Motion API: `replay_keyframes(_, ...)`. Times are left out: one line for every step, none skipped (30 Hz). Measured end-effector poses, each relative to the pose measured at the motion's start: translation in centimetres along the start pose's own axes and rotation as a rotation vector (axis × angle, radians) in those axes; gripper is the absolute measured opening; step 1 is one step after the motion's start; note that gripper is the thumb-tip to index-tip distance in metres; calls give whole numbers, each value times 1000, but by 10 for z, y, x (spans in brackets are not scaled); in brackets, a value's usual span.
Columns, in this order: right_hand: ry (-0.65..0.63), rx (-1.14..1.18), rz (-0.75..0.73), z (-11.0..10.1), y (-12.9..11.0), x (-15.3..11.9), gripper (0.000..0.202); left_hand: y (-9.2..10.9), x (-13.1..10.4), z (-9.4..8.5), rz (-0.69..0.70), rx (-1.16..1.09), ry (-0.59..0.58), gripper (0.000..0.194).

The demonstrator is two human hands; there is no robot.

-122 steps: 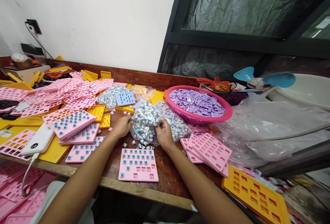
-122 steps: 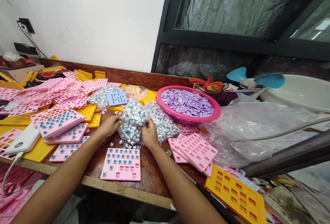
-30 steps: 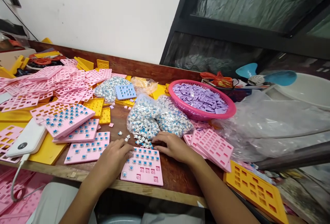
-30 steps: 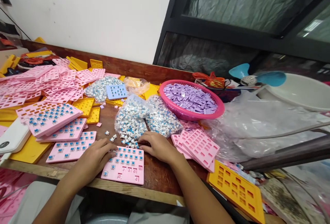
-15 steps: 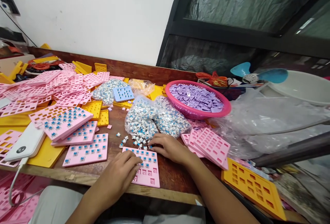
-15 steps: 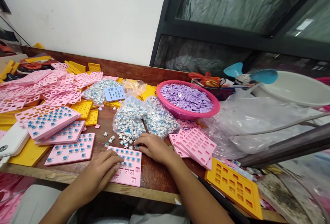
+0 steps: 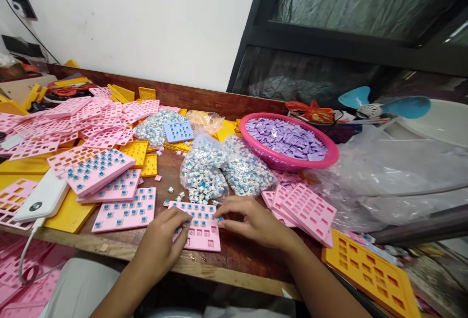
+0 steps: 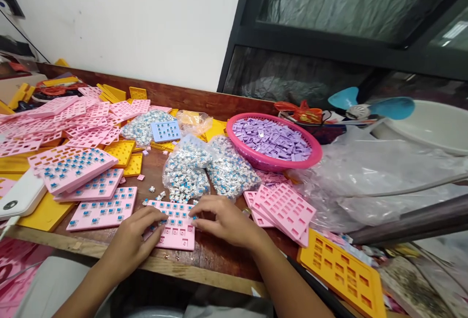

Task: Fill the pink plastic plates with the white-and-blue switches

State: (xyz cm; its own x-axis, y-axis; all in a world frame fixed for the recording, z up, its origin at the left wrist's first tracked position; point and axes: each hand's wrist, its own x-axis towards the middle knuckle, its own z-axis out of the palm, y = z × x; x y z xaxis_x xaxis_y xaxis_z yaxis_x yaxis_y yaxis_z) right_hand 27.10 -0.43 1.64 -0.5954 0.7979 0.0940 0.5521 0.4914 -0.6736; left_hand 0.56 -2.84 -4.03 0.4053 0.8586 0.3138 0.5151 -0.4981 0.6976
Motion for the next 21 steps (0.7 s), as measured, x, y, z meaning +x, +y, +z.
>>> replay_keyframes(-16,-10,-2,3,1,1,18,-1,-1,0,2,11,13,23)
replay_keyframes(-31,-19,-2,7,2,3,18,-1,-2,0,9,17,23,23)
replay_keyframes(-43,-29,-5,10,4,5,18,-2,-2,0,20,21,32,23)
replay_keyframes(-46,-38,-10,14,6,6,18,-2,-3,0,35,24,39,22)
replay_keyframes(-43,-44,-16,17,8,8,18,-1,-4,1,53,29,41,21)
replay_keyframes(-33,-46,-21,20,10,9,18,-1,-4,1,71,36,36,20)
replay_keyframes(-21,-47,-22,22,11,9,17,0,-4,1,86,44,25,18)
replay_keyframes(-12,-44,-20,23,11,9,17,0,-4,2,96,55,10,18)
replay_keyframes(-11,-40,-17,23,11,9,16,1,-5,2,102,69,-2,17)
replay_keyframes(-18,-34,-15,22,10,9,15,2,-5,3,104,89,-10,17)
replay_keyframes(-31,-30,-14,22,9,8,14,4,-5,5,102,116,-10,17)
replay_keyframes(-44,-32,-14,21,8,7,13,5,-6,6,99,150,-6,17)
replay_keyframes(-55,-39,-16,20,7,7,12,7,-6,8,94,189,-4,17)
replay_keyframes(-62,-53,-18,20,5,6,12,9,-7,9,86,227,-7,17)
replay_keyframes(-61,-74,-19,20,4,5,11,10,-7,11,78,262,-15,17)
replay_keyframes(-49,-101,-17,21,3,5,11,12,-7,12,68,296,-25,15)
replay_keyframes(-28,-129,-11,22,2,5,11,14,-7,12,57,328,-35,13)
replay_keyframes(-5,-153,-2,24,2,5,10,16,-6,12,42,362,-44,11)
replay_keyframes(15,-169,10,26,2,5,10,18,-5,12,27,394,-50,9)
replay_keyframes(32,-174,23,28,3,5,10,19,-3,11,11,423,-56,7)
replay_keyframes(45,-166,37,30,4,5,11,20,-2,10,-5,445,-63,6)
